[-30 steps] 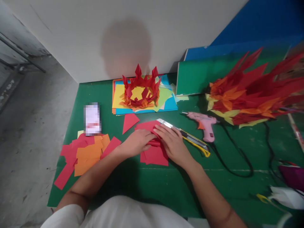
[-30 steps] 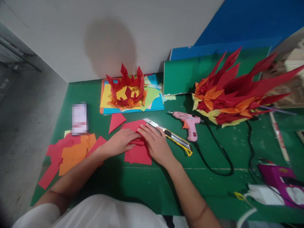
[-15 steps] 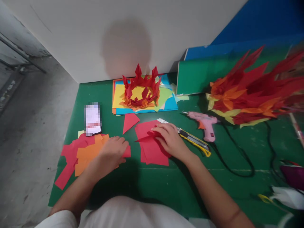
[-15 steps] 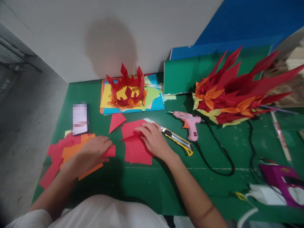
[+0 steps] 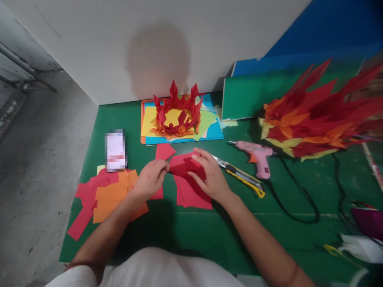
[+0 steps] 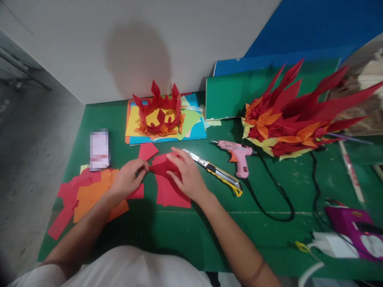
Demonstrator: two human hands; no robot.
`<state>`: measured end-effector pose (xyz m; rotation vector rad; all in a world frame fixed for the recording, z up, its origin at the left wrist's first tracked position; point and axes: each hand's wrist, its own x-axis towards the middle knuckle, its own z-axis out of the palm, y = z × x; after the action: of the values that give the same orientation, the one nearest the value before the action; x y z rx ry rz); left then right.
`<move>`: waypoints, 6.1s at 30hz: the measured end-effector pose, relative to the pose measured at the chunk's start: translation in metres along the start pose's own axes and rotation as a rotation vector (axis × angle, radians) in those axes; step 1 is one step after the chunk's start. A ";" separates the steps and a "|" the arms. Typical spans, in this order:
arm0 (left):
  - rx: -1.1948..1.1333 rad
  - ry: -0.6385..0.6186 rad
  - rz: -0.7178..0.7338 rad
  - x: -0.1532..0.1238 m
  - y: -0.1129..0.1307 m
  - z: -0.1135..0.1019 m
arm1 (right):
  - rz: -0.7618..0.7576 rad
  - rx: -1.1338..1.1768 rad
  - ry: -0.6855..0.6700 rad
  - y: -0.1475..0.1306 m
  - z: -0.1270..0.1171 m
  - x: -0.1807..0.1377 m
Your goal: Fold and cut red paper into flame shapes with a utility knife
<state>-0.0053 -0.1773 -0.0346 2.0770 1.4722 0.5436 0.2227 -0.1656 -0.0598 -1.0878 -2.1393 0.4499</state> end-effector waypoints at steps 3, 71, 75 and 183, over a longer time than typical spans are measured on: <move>0.017 0.091 -0.086 0.000 -0.004 -0.012 | 0.065 -0.084 -0.002 0.002 -0.007 -0.002; 0.050 -0.221 0.408 0.009 0.002 0.038 | 0.169 -0.369 -0.068 0.016 -0.004 -0.022; 0.055 -0.228 0.430 0.009 0.001 0.040 | 0.151 -0.260 -0.025 0.017 -0.006 -0.023; 0.219 -0.174 0.275 0.010 -0.001 0.044 | -0.420 -0.219 -0.163 0.005 -0.007 -0.020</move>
<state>0.0241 -0.1759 -0.0691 2.4511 1.1996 0.3021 0.2392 -0.1788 -0.0666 -0.6990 -2.5260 0.1114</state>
